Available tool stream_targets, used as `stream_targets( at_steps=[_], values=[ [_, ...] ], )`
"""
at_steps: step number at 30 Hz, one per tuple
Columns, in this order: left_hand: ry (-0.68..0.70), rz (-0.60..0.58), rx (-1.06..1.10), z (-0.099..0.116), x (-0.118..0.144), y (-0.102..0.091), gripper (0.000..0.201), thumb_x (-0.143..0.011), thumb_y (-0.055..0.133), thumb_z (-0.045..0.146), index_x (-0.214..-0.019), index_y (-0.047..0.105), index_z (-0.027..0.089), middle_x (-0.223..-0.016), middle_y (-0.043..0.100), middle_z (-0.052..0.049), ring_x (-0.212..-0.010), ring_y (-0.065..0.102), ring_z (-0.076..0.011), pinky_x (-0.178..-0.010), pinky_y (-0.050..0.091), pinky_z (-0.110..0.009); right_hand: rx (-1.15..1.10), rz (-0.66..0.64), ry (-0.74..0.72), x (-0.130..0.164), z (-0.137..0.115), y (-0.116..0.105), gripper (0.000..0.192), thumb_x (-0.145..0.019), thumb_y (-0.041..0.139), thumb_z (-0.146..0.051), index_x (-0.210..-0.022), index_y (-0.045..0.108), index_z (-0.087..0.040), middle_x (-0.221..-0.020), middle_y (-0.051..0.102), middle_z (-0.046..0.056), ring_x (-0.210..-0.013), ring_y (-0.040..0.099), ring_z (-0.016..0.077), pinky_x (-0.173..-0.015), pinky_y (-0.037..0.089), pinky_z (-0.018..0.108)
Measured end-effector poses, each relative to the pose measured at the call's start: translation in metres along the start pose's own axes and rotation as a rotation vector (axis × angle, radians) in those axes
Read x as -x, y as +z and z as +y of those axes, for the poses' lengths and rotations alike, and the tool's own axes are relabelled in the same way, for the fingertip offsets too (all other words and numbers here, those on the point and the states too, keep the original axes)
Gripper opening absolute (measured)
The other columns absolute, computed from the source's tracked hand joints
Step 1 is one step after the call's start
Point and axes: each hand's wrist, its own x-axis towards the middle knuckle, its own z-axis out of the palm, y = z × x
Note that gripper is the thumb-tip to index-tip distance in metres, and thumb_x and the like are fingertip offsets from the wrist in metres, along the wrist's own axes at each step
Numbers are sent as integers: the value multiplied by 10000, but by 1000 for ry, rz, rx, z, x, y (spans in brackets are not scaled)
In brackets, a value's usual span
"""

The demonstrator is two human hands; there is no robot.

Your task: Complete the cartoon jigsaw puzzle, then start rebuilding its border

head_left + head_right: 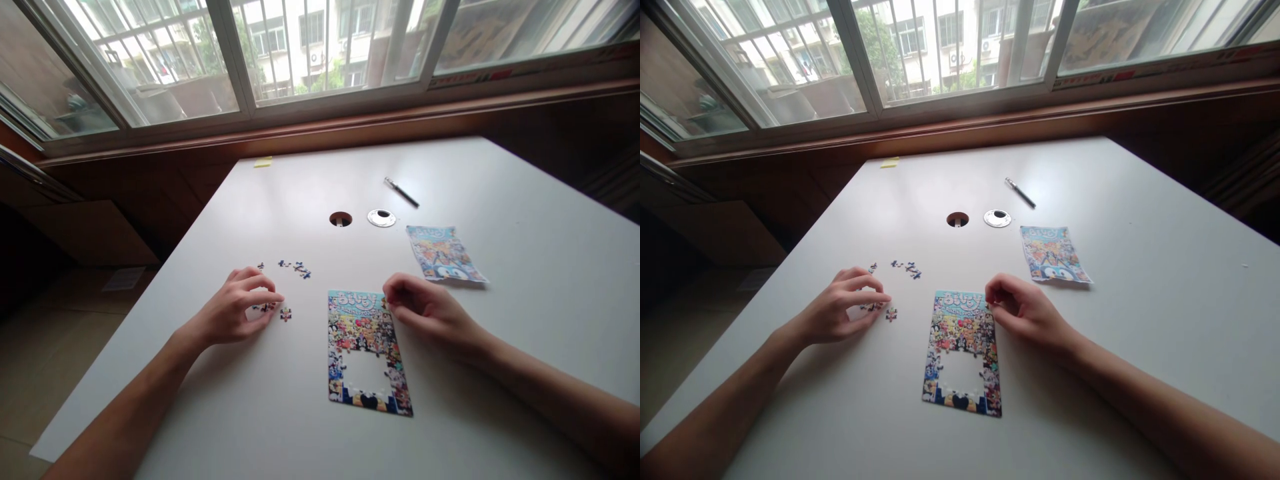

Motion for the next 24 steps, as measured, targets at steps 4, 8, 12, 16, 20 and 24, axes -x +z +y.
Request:
stream_targets(
  at_steps=[4, 8, 12, 16, 20, 24],
  values=[
    [32, -20, 1, 3, -1, 5, 294, -868, 653, 238, -1151, 697, 304, -1067, 688, -44, -1044, 577, -227, -967, 422, -406, 10, -1, -2, 0, 1, 0, 74, -804, 558, -186, -861, 556, -233, -775, 574, 25, -720, 547, 182, -641, 477, 311],
    [45, -27, 40, 6, -3, 11, 206, -884, 657, 265, -1083, 708, 283, -1072, 689, -42, -1042, 594, -219, -972, 423, -395, -5, -5, -5, 1, 4, 1, 108, -798, 549, -154, -875, 558, -230, -786, 570, 19, -721, 540, 177, -649, 472, 314],
    [51, -9, 82, 7, -4, 14, 156, -907, 627, 227, -1034, 709, 265, -1034, 697, -40, -1006, 610, -200, -956, 429, -377, -17, -14, -3, 2, 4, 2, 120, -792, 546, -139, -873, 556, -227, -790, 567, 17, -721, 530, 174, -642, 462, 313],
    [46, -13, 93, 8, -3, 15, 154, -911, 618, 210, -1027, 705, 262, -1027, 696, -39, -994, 616, -196, -944, 433, -367, -9, -17, 0, 2, 4, 1, 130, -789, 536, -130, -876, 554, -225, -792, 560, 13, -719, 521, 170, -642, 449, 313],
    [35, -26, 103, 7, -3, 14, 143, -924, 603, 217, -1017, 704, 256, -1028, 692, -39, -986, 613, -196, -947, 425, -368, -6, -18, 3, 2, 5, 1, 141, -789, 535, -120, -884, 553, -223, -807, 564, 13, -731, 526, 169, -654, 447, 312],
    [44, -32, 109, 7, -3, 16, 140, -931, 602, 223, -1021, 706, 249, -1036, 688, -46, -985, 606, -197, -946, 417, -370, -3, -22, -2, 2, 5, 2, 138, -791, 535, -116, -881, 552, -219, -799, 558, 11, -727, 522, 166, -652, 443, 309]
  ],
)
